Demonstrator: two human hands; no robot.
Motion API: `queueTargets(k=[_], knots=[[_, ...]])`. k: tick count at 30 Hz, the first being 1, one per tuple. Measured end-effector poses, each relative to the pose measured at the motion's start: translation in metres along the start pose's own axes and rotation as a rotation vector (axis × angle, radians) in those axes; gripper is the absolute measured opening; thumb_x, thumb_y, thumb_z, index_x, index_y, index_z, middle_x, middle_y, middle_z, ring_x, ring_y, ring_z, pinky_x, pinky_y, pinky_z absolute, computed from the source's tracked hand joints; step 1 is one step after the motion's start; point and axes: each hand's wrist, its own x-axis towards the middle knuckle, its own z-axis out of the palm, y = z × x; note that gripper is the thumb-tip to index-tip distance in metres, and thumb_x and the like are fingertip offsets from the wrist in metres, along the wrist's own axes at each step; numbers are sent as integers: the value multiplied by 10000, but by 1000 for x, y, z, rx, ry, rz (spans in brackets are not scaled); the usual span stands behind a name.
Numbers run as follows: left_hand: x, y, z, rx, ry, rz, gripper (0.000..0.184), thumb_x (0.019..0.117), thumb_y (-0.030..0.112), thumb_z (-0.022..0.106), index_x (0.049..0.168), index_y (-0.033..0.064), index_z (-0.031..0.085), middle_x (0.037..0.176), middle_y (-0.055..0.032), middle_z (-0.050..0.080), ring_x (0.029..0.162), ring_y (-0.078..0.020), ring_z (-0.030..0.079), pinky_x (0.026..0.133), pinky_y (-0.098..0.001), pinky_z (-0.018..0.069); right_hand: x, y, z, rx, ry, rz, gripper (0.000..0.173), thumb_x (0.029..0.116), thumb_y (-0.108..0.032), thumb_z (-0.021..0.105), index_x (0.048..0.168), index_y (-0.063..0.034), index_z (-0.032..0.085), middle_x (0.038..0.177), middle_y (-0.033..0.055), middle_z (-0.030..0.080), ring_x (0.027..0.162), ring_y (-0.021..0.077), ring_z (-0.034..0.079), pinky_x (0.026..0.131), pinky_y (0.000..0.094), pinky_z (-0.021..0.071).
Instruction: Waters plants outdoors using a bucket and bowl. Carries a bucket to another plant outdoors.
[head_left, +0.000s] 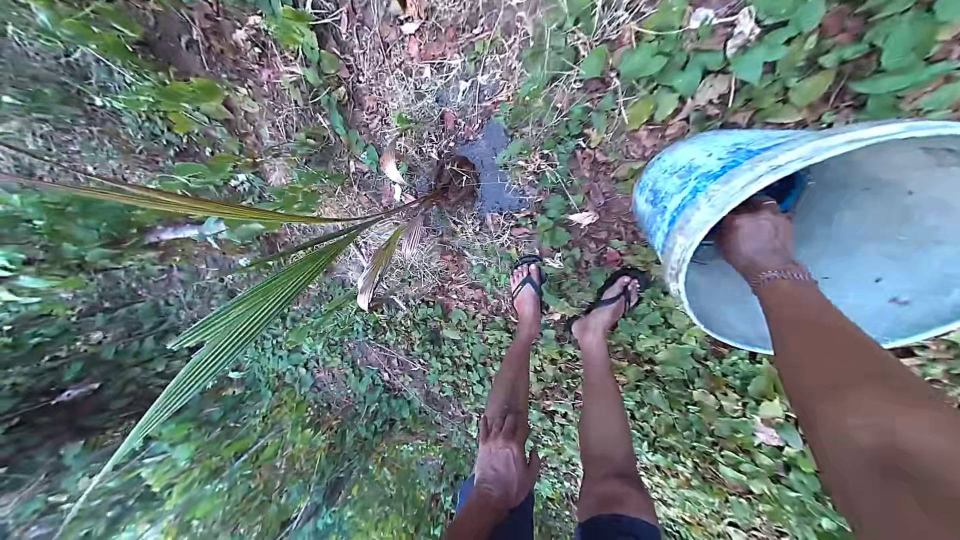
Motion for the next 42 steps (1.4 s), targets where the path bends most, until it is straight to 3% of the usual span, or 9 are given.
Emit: queueTargets(k=[2, 5, 11, 17, 21, 26, 32, 37, 42], knots=[[0, -1, -6, -16, -3, 1, 461, 950, 499, 529, 1302, 246, 686, 1467, 10, 576, 1446, -241, 442, 1206, -632, 263, -19, 11, 2, 26, 107, -86, 187, 990, -129, 662, 1061, 28, 734, 1147, 340, 665, 1207, 622, 530, 915, 819, 402], [1, -2, -19, -33, -4, 13, 460, 947, 482, 538, 1298, 223, 684, 1448, 1, 586, 1431, -243, 458, 1196, -633, 278, -59, 28, -5, 66, 238, -188, 171, 1001, -80, 599, 1020, 34, 725, 1087, 269, 709, 1200, 557, 562, 979, 748, 414], [2, -2, -44, -35, -29, 32, 496, 945, 494, 539, 1335, 211, 660, 1491, -27, 550, 1444, -276, 437, 1183, -640, 283, -168, 26, -43, 73, 536, -266, 254, 1020, -159, 526, 1006, -42, 751, 998, 164, 736, 1095, 417, 637, 1034, 573, 450], [2, -7, -51, -62, -32, 50, 497, 957, 497, 528, 1322, 189, 666, 1504, -36, 539, 1455, -286, 421, 1191, -639, 273, -270, -21, -113, -31, 480, -378, 237, 931, -126, 564, 1007, -41, 772, 1006, 144, 756, 1047, 383, 679, 1056, 561, 436], [2, -11, -52, -105, -44, 45, 507, 959, 500, 519, 1339, 194, 657, 1517, -34, 526, 1470, -287, 401, 1204, -639, 251, -297, -65, -125, -9, 403, -473, 219, 918, -118, 591, 999, -77, 790, 1018, 97, 768, 1077, 342, 676, 1062, 523, 436], [1, -18, -46, -157, -11, 51, 521, 956, 517, 533, 1341, 187, 653, 1528, -39, 516, 1455, -294, 422, 1190, -649, 268, -254, -134, -98, 111, 362, -602, 225, 909, -147, 568, 937, -113, 789, 978, 56, 762, 1082, 369, 644, 991, 577, 457], [-2, -22, -34, -207, 20, 41, 497, 955, 514, 537, 1340, 224, 659, 1530, -30, 520, 1457, -285, 424, 1192, -634, 276, -124, -245, -54, 144, 208, -727, 104, 914, -140, 673, 867, -85, 747, 899, 93, 737, 1085, 405, 657, 894, 623, 514], [-4, -23, -22, -249, 42, 39, 492, 940, 502, 550, 1338, 233, 655, 1547, 10, 504, 1448, -256, 438, 1175, -628, 304, -24, -322, -16, 9, -13, -768, 95, 928, -171, 743, 935, -82, 775, 964, 110, 733, 1132, 409, 617, 911, 649, 485], [-4, -21, -12, -264, 19, 25, 503, 949, 512, 537, 1347, 229, 658, 1550, 11, 506, 1442, -259, 444, 1176, -613, 302, 12, -393, 1, -252, -214, -891, 124, 945, -212, 705, 989, -121, 778, 1055, 77, 737, 1226, 384, 568, 996, 639, 425]])
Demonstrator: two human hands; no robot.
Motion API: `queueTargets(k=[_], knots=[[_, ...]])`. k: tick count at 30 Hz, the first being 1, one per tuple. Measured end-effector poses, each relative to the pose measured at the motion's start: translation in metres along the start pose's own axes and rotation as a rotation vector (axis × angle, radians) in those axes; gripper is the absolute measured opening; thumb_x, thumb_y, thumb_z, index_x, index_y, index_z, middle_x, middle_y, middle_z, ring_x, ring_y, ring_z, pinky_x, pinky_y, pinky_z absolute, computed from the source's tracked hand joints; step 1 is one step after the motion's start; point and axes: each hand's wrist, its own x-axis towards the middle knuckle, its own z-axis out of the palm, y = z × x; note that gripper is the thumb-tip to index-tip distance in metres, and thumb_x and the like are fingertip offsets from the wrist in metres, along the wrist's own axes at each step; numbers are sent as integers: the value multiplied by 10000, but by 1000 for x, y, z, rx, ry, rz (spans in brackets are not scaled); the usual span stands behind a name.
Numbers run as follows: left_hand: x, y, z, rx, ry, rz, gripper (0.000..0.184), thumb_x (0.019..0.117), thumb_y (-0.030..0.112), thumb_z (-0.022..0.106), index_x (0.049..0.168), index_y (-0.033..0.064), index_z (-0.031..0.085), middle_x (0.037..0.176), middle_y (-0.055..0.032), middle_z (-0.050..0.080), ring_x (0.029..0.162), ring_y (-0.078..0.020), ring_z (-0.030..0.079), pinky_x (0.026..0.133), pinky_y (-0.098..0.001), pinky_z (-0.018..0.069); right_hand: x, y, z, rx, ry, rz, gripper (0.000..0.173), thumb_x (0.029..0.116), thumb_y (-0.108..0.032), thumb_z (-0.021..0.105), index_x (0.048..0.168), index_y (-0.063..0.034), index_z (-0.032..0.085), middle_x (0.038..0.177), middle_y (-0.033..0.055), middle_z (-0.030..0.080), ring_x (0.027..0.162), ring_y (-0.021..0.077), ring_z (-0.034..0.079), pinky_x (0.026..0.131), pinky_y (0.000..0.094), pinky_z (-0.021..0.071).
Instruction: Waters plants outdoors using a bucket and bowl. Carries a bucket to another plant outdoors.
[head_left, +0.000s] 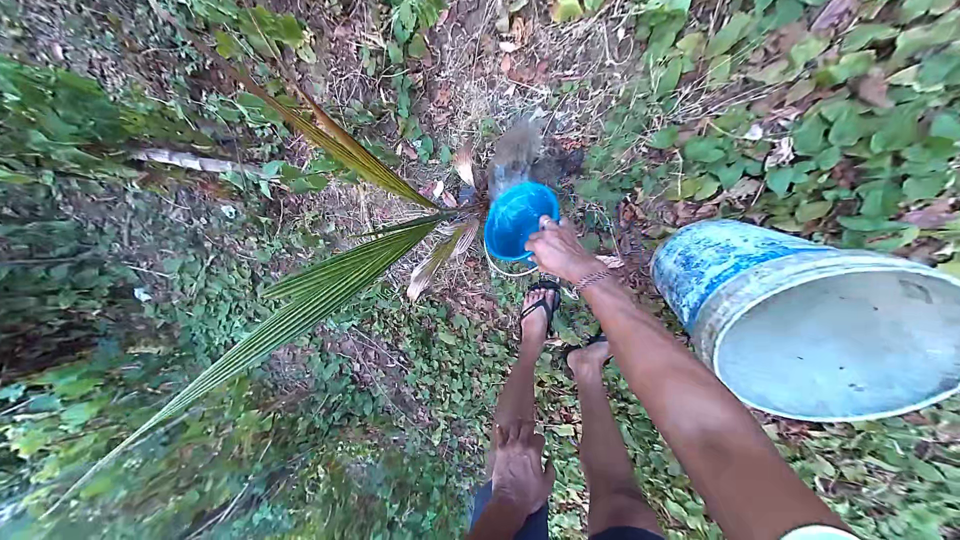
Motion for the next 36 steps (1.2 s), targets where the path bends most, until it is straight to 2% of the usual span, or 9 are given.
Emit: queueTargets(k=[3, 8, 10, 12, 17, 22, 28, 33, 36], knots=[[0, 1, 5, -10, -6, -1, 496, 947, 523, 529, 1346, 258, 659, 1554, 43, 498, 1446, -235, 438, 1191, -602, 287, 14, -20, 0, -27, -104, -23, 145, 918, -232, 726, 1018, -143, 781, 1112, 70, 735, 1288, 387, 542, 1025, 665, 417], [0, 5, 1, -10, -27, 3, 504, 955, 532, 518, 1339, 238, 658, 1575, 32, 473, 1469, -241, 409, 1185, -607, 288, 0, -52, 23, -3, -185, -18, 156, 897, -252, 743, 1030, -185, 789, 1107, 39, 745, 1254, 366, 566, 1006, 636, 432], [0, 5, 2, -9, -10, 10, 499, 954, 538, 517, 1325, 237, 663, 1565, 32, 483, 1460, -241, 420, 1179, -612, 296, -10, -62, 33, 42, -213, -11, 151, 893, -243, 738, 1016, -168, 785, 1088, 53, 744, 1238, 372, 574, 994, 641, 436], [1, 5, 2, -9, -2, 13, 497, 944, 547, 521, 1307, 242, 670, 1558, 36, 490, 1457, -240, 423, 1178, -611, 298, -18, -71, 37, 98, -284, 32, 177, 911, -240, 726, 1050, -145, 780, 1129, 86, 739, 1281, 389, 555, 1040, 662, 410], [3, 4, 2, -1, -18, 19, 505, 932, 564, 522, 1311, 263, 668, 1557, 56, 488, 1457, -228, 419, 1186, -594, 288, -21, -83, 44, 208, -430, 143, 259, 952, -283, 681, 1129, -107, 750, 1208, 146, 704, 1293, 385, 551, 1058, 659, 391], [3, 5, -4, -9, -37, 23, 509, 939, 561, 522, 1327, 264, 662, 1560, 52, 487, 1464, -222, 411, 1194, -591, 281, -21, -73, 56, 348, -485, 285, 325, 942, -307, 699, 1170, -78, 728, 1277, 162, 675, 1326, 379, 535, 1054, 654, 413], [3, 7, -11, 14, -33, 17, 538, 930, 558, 553, 1364, 255, 648, 1553, 41, 499, 1455, -233, 429, 1184, -607, 298, -35, -42, 65, 486, -462, 444, 367, 888, -334, 760, 1110, -43, 732, 1198, 210, 690, 1207, 405, 613, 993, 643, 476], [4, 8, -12, 16, -22, 19, 520, 924, 548, 568, 1336, 246, 668, 1554, 38, 499, 1459, -227, 426, 1189, -589, 302, -47, -16, 35, 550, -499, 643, 459, 847, -361, 793, 1144, -20, 714, 1176, 237, 690, 1157, 428, 635, 957, 673, 484], [5, 7, -11, 37, -10, 23, 511, 916, 550, 566, 1314, 249, 676, 1545, 46, 507, 1449, -223, 436, 1184, -588, 312, -65, 1, 12, 631, -435, 723, 454, 848, -368, 787, 1102, -1, 702, 1135, 245, 690, 1104, 425, 651, 908, 679, 498]])
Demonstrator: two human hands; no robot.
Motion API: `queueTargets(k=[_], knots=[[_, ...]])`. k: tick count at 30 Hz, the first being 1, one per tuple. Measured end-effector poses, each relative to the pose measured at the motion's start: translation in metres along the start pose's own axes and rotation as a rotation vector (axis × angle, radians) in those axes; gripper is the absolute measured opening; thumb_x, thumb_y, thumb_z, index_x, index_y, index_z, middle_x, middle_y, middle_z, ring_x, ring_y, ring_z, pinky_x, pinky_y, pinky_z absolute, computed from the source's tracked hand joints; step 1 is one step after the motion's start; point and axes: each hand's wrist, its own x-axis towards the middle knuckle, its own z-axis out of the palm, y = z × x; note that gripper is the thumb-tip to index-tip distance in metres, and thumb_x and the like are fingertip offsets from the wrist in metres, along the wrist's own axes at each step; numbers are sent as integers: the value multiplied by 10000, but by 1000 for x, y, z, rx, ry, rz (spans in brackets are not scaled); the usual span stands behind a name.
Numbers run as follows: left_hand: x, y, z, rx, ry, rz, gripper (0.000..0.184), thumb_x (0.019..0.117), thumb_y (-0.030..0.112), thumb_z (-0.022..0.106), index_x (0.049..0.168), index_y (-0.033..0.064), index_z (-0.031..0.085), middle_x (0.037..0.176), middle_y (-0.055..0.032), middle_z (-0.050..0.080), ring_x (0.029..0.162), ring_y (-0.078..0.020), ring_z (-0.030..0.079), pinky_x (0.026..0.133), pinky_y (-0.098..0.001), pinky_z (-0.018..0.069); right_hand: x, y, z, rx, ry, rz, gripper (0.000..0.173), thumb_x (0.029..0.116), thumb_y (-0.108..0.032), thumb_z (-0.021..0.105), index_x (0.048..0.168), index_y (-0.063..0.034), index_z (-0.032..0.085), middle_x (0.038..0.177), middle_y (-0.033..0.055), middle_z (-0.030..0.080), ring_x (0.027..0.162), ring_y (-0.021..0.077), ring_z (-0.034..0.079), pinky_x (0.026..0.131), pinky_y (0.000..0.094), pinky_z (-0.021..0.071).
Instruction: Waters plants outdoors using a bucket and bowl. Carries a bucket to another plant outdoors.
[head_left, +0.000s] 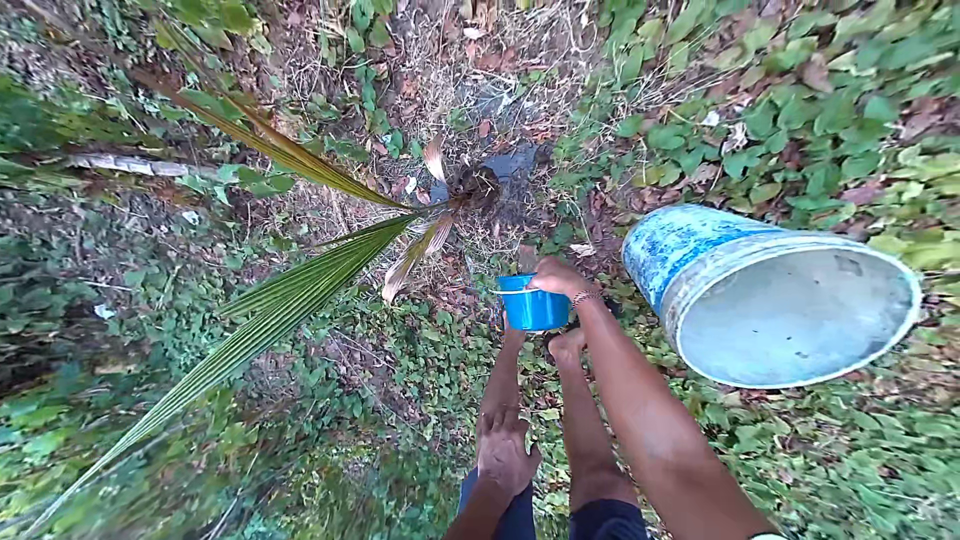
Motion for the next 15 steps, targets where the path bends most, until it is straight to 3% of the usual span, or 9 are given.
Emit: queueTargets(k=[3, 6, 10, 13, 15], knots=[[0, 0, -3, 16, -7, 0, 521, 915, 549, 559, 1318, 238, 669, 1548, 42, 503, 1458, -220, 426, 1185, -592, 314, -25, 30, -13, 179, 81, -47, 397, 838, -356, 796, 1061, -34, 727, 1081, 232, 705, 1033, 417, 671, 873, 680, 513], [1, 4, -7, 38, -9, 5, 537, 915, 550, 563, 1340, 235, 653, 1542, 31, 509, 1464, -229, 417, 1186, -603, 308, -78, 72, -21, 219, 197, -164, 326, 887, -407, 787, 999, -102, 759, 1013, 172, 726, 972, 367, 696, 871, 665, 538], [1, 4, -10, 71, 3, -9, 570, 916, 560, 566, 1389, 246, 629, 1543, 25, 509, 1455, -239, 430, 1173, -607, 328, -195, 169, -6, 252, 583, -329, 381, 856, -517, 754, 858, -137, 733, 861, 61, 673, 846, 247, 661, 754, 524, 575], [2, 8, -8, 96, 23, 4, 568, 907, 563, 581, 1390, 270, 640, 1516, 30, 540, 1426, -234, 464, 1164, -595, 343, -284, 240, 1, 382, 823, -249, 300, 827, -477, 755, 754, -188, 721, 792, -51, 677, 858, 150, 631, 805, 419, 520], [5, 11, -2, 119, 35, 13, 546, 899, 557, 605, 1368, 282, 658, 1497, 27, 559, 1412, -230, 481, 1162, -584, 353, -303, 284, -3, 319, 891, -90, 353, 865, -500, 734, 802, -153, 722, 830, 23, 673, 856, 217, 640, 761, 480, 537]])
